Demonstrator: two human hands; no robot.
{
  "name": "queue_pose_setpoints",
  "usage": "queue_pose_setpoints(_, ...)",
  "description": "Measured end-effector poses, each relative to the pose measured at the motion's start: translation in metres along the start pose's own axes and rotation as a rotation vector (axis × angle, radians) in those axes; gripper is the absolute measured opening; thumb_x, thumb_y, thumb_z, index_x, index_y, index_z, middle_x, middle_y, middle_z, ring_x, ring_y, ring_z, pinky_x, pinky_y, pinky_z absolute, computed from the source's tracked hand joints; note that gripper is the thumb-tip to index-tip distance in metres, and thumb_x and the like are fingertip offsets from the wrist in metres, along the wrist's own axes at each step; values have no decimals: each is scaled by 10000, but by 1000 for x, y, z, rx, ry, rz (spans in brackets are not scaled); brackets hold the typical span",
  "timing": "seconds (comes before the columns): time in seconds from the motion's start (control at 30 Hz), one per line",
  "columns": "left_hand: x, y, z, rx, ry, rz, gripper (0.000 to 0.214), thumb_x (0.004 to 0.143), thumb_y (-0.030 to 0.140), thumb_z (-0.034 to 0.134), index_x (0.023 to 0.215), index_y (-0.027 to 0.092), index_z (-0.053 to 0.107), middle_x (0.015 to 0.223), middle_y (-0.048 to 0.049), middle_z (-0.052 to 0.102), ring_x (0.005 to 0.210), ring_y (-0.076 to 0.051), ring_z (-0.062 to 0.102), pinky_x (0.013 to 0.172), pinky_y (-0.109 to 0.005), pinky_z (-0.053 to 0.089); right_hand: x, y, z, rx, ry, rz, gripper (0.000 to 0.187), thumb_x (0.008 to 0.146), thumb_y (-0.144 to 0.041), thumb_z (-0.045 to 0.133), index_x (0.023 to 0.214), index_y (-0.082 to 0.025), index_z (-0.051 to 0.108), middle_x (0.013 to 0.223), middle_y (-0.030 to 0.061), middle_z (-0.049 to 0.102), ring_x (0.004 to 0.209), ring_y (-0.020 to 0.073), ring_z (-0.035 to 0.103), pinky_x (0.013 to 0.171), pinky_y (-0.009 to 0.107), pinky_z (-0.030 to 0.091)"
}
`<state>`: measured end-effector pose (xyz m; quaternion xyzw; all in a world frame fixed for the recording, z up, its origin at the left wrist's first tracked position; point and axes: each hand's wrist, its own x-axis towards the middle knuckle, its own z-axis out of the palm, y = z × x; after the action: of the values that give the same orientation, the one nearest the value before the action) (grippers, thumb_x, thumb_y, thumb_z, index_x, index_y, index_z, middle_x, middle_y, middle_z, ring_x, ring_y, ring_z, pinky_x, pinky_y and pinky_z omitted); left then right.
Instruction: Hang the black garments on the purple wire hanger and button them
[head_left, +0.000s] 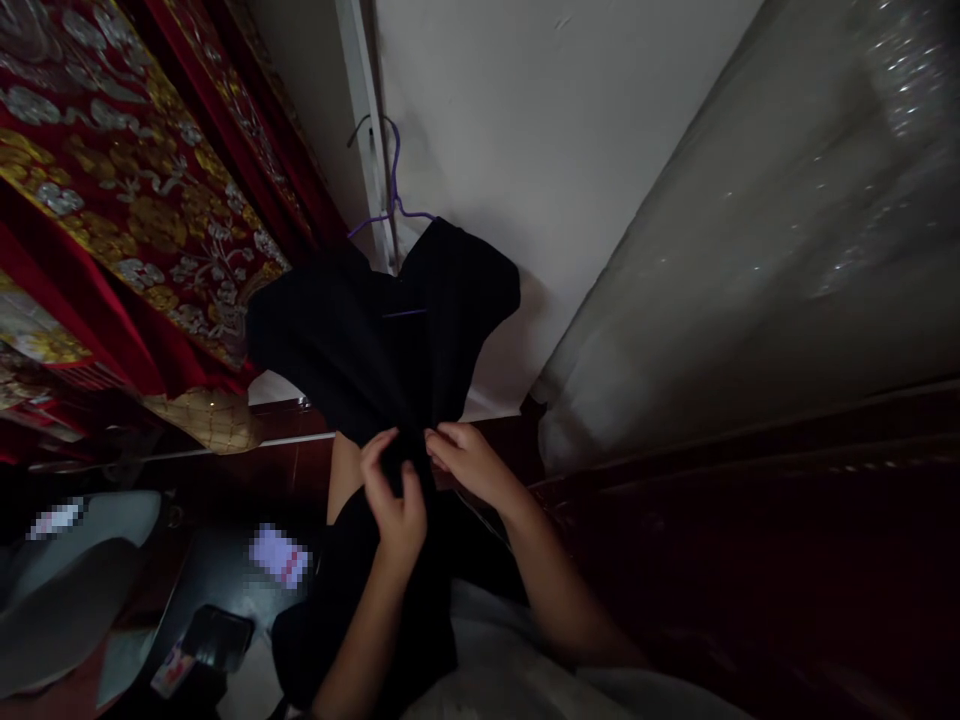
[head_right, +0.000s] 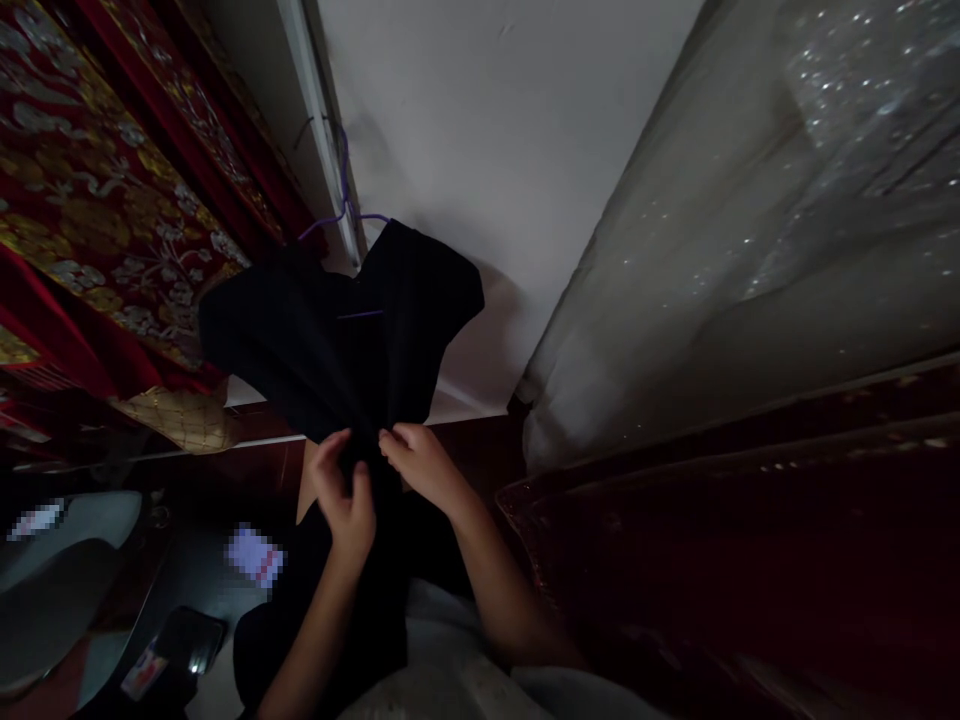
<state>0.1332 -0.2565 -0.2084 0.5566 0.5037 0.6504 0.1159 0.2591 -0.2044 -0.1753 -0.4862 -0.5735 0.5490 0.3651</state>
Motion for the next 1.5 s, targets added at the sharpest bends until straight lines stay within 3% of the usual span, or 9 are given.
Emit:
queue_pose_setpoints(0.13, -2, -2, 20, -93, -242, -218, 322, 1007, 218, 537, 1329, 206, 520, 1239, -104, 647, 1162, -213, 647, 1015, -360, 515, -2, 1, -3, 46, 58, -48, 442, 855, -536, 635, 632, -203, 448, 558, -43, 445, 519, 89, 400, 501, 244, 271)
queue_pose_setpoints(0.3, 20, 2, 19, -19, -301, -160, 80, 995, 214, 534, 1006, 182, 607, 917, -51, 657, 876, -183, 650, 819, -297, 504, -5, -1, -8, 290, -22, -19, 430, 819, -584, 666, 733, -171, 583, 519, -64, 428, 478, 73, 349, 485, 241, 245)
queue_pose_setpoints(0.57, 12, -10, 10, -6, -287, -239, 166, 980, 221, 559, 1144, 197, 568, 984, -61, 664, 922, -190, 663, 861, -315, 522, -3, -4, 0, 296, -22, 5, 268, 746, -428, 674, 704, -176, 595, 497, -70, 436, 476, 73, 364, 490, 236, 258)
queue_pose_setpoints(0.7, 58, 23, 11, -68, -64, 81, 442, 960, 223, 614, 1379, 231, 475, 1268, -106, 597, 1182, -210, 605, 1026, -365, 498, -2, -8, -2, 291, -13, -24, 197, 720, -375, 613, 700, -181, 592, 506, -58, 468, 482, 83, 398, 503, 237, 284)
queue_pose_setpoints(0.8, 122, 45, 25, -46, -297, 307, 330, 1008, 207, 519, 1336, 230, 545, 1267, -107, 638, 1163, -210, 634, 1009, -377, 524, -4, -9, -3, 228, -39, -34, 166, 702, -340, 586, 700, -175, 601, 509, -56, 474, 489, 85, 410, 512, 235, 295)
queue_pose_setpoints(0.9, 176, 43, 49, 104, -503, 124, 399, 955, 124, 550, 1353, 147, 560, 1261, -159, 678, 1055, -229, 694, 968, -399, 553, -8, -8, -1, 135, -41, -36, 169, 724, -338, 578, 709, -172, 606, 529, -49, 493, 502, 87, 428, 516, 231, 307)
queue_pose_setpoints(1.0, 200, 29, 69, 149, -645, -28, 252, 916, 123, 614, 1155, 106, 692, 1150, -157, 742, 1028, -250, 716, 974, -399, 547, -13, -7, 1, 110, -64, -33, 178, 752, -352, 567, 723, -179, 598, 553, -49, 500, 504, 89, 443, 506, 226, 319)
queue_pose_setpoints(1.23, 201, 14, 74, 47, -683, -108, 123, 882, 112, 615, 890, 111, 737, 908, -78, 763, 845, -170, 694, 810, -274, 513, -12, 1, -6, 129, -100, -36, 170, 763, -343, 590, 709, -182, 600, 555, -45, 513, 504, 89, 466, 496, 220, 336)
queue_pose_setpoints(1.5, 197, 10, 80, 78, -699, -283, 219, 1007, 229, 508, 881, 129, 656, 780, -41, 699, 590, -115, 584, 609, -235, 429, -11, 3, -5, 106, -117, -39, 158, 770, -321, 583, 701, -180, 599, 553, -43, 527, 501, 87, 474, 507, 221, 341)
